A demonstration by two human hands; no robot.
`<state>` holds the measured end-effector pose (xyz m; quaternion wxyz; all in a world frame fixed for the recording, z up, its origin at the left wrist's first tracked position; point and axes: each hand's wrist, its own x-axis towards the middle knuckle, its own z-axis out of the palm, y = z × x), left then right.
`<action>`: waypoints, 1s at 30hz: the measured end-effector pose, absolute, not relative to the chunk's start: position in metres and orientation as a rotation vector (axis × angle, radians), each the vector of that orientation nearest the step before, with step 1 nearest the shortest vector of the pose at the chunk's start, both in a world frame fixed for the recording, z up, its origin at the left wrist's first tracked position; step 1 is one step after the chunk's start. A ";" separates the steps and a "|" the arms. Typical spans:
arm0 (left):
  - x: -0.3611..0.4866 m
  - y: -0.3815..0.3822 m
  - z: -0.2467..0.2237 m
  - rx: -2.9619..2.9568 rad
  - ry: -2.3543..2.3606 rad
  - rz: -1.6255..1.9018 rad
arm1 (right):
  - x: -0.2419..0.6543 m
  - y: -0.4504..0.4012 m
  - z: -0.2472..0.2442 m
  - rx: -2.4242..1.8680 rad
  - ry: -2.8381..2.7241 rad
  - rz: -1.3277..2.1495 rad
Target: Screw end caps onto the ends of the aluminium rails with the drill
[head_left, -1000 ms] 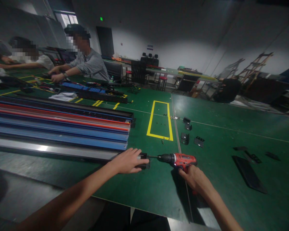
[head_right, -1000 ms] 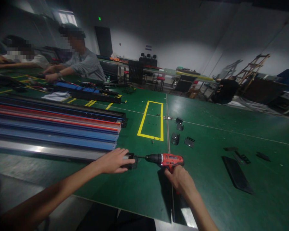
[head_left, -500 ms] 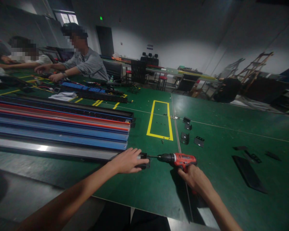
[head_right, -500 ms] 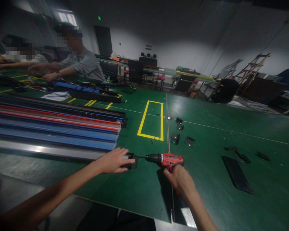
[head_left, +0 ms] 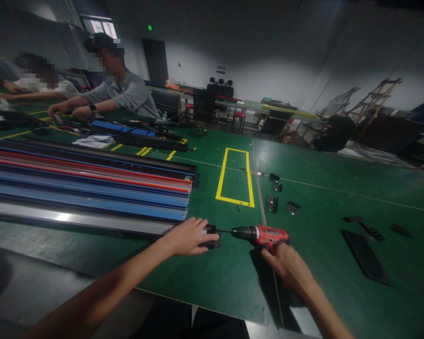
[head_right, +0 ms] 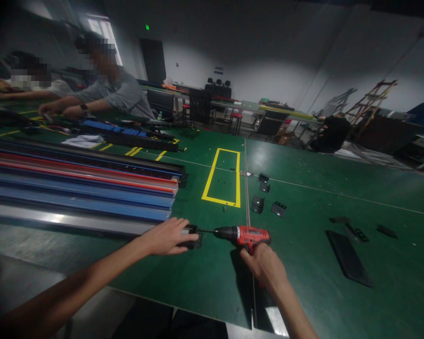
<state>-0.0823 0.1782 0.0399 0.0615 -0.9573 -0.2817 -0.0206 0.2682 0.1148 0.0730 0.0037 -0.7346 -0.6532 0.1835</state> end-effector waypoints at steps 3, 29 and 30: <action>-0.082 0.178 0.040 -2.892 -0.847 -0.051 | 0.269 0.115 0.071 -2.298 -2.051 0.561; -0.082 0.178 0.042 -2.865 -0.823 -0.047 | 0.270 0.118 0.066 -2.359 -2.042 0.595; -0.082 0.178 0.041 -2.865 -0.823 -0.050 | 0.270 0.118 0.067 -2.355 -2.041 0.596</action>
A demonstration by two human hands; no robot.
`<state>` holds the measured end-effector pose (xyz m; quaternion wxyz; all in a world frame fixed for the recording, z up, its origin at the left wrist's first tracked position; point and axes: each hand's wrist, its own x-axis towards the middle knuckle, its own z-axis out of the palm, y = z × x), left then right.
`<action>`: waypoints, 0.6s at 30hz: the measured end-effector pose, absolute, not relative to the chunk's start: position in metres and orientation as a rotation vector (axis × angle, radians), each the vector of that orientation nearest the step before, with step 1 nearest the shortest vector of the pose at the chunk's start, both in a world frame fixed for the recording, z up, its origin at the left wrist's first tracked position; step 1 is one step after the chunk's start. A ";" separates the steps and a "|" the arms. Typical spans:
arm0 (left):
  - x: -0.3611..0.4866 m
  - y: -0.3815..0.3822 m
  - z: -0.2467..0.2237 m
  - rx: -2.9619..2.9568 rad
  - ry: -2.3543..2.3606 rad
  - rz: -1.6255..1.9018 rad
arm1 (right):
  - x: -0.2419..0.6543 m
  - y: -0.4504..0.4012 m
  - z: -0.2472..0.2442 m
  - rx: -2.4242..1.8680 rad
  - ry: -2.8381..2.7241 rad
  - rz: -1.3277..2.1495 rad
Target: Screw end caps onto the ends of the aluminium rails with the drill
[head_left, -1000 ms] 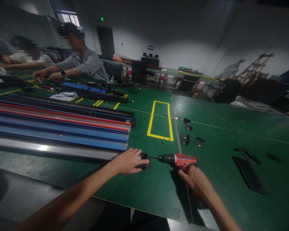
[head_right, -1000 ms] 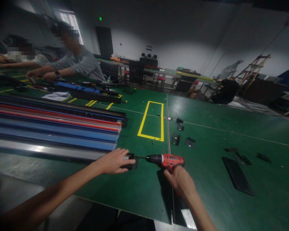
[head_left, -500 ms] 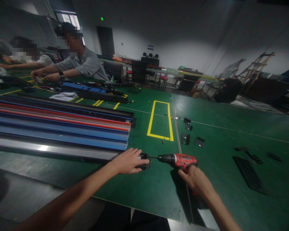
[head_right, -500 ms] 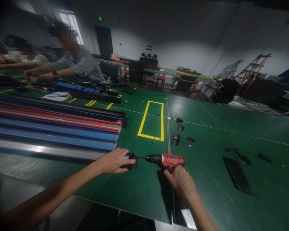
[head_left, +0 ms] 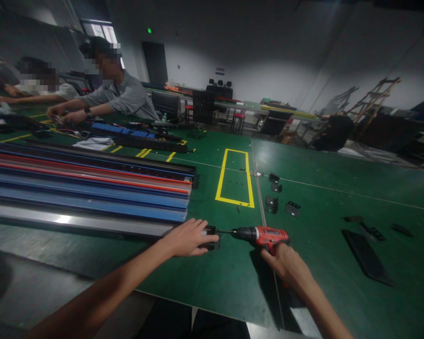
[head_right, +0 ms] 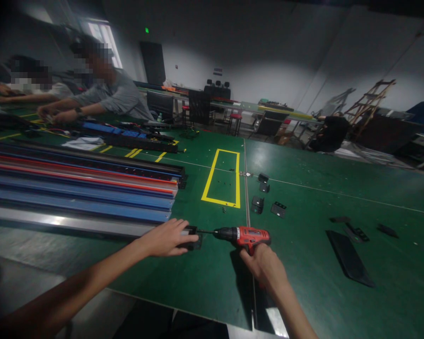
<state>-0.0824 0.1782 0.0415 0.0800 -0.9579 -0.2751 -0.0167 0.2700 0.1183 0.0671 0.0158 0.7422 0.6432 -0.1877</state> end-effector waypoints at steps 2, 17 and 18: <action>-0.083 0.178 0.041 -2.869 -0.822 -0.057 | 0.270 0.118 0.068 2.314 2.002 -0.585; -0.084 0.179 0.038 -2.917 -0.842 -0.120 | 0.271 0.118 0.067 2.297 1.990 -0.565; -0.084 0.179 0.039 -2.914 -0.843 -0.106 | 0.270 0.118 0.068 2.304 1.983 -0.560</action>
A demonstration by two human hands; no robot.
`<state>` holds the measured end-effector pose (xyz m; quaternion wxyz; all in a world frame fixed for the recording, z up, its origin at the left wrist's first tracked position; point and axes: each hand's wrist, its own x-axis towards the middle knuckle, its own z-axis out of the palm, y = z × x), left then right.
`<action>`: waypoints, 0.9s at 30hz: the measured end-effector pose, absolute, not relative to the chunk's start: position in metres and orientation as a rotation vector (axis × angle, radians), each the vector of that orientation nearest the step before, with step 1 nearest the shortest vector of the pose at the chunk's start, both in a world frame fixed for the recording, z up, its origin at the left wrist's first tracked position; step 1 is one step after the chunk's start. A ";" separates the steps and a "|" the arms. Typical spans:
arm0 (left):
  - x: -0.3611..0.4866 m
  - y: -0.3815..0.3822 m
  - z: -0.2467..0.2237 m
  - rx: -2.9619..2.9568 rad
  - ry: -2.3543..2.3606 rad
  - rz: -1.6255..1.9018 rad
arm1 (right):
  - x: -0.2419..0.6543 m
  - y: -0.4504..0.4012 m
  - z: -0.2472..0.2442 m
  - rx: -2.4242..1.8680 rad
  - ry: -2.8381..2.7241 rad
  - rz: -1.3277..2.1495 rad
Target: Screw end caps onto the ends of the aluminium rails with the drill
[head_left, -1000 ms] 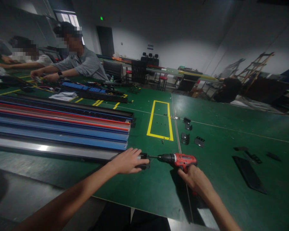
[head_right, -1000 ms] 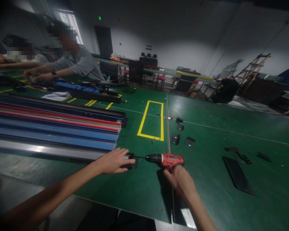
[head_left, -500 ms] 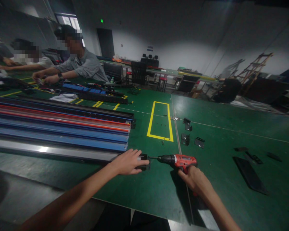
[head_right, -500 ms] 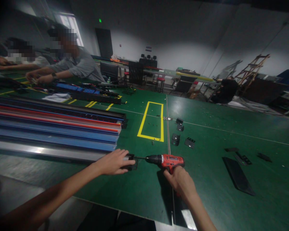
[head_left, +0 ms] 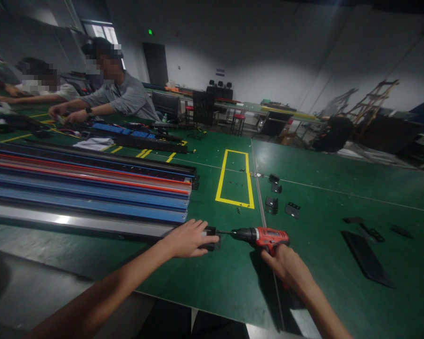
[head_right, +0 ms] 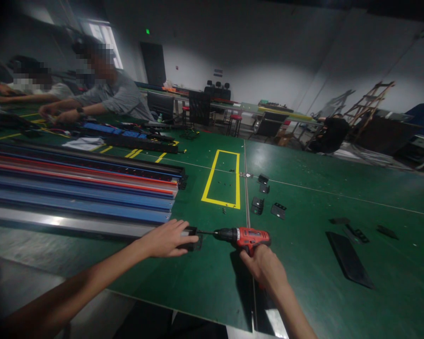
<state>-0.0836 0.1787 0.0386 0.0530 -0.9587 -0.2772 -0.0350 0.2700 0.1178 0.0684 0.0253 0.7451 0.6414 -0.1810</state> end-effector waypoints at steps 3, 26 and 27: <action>-0.082 0.178 0.041 -2.910 -0.854 -0.081 | 0.269 0.117 0.070 2.316 1.972 -0.533; -0.083 0.178 0.042 -2.929 -0.856 -0.125 | 0.270 0.116 0.068 2.284 2.018 -0.495; -0.083 0.178 0.042 -2.927 -0.855 -0.118 | 0.271 0.115 0.069 2.283 2.031 -0.494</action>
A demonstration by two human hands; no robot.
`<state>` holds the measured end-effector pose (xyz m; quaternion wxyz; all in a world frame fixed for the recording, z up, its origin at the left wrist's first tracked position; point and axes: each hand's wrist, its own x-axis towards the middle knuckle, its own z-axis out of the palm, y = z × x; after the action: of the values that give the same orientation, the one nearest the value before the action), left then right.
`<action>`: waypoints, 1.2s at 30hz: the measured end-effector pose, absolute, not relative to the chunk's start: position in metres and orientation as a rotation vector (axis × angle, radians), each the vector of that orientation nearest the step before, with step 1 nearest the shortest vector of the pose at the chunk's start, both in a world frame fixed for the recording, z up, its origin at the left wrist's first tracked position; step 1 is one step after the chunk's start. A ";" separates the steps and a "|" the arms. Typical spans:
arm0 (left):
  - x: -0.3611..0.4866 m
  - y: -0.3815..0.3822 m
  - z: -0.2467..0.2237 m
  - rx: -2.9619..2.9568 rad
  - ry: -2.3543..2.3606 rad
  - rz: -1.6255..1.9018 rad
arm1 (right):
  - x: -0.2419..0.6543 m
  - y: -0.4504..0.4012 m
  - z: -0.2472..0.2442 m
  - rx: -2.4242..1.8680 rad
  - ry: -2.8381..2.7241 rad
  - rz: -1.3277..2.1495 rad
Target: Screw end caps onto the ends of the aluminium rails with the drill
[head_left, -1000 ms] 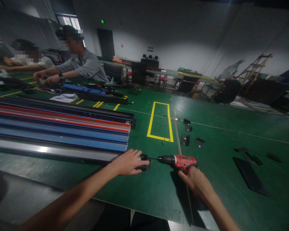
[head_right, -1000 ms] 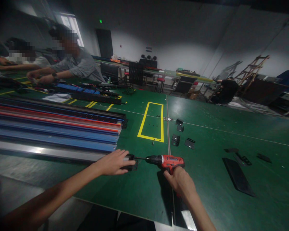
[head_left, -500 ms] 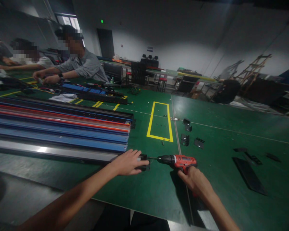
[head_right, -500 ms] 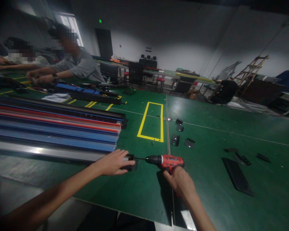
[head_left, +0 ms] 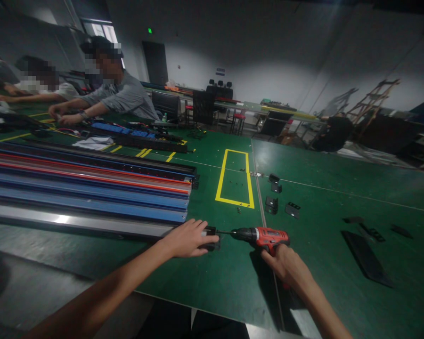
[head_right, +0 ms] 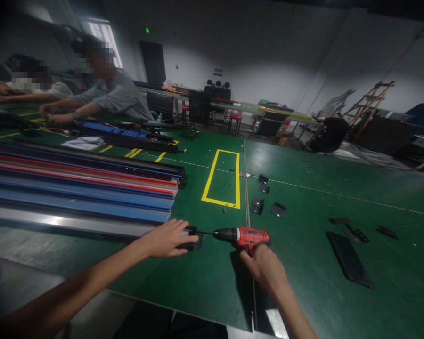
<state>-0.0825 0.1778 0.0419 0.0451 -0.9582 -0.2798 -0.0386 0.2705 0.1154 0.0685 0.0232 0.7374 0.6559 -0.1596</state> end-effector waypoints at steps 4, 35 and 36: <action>-0.083 0.178 0.039 -2.917 -0.849 -0.112 | 0.270 0.117 0.070 2.285 2.028 -0.566; -0.084 0.178 0.038 -2.904 -0.841 -0.119 | 0.277 0.120 0.062 2.223 2.023 -0.531; -0.084 0.178 0.038 -2.906 -0.842 -0.120 | 0.277 0.120 0.062 2.228 2.018 -0.541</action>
<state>-0.0836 0.1777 0.0380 0.0566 -0.9582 -0.2777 -0.0395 0.2769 0.1198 0.0620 0.0438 0.7288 0.6600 -0.1770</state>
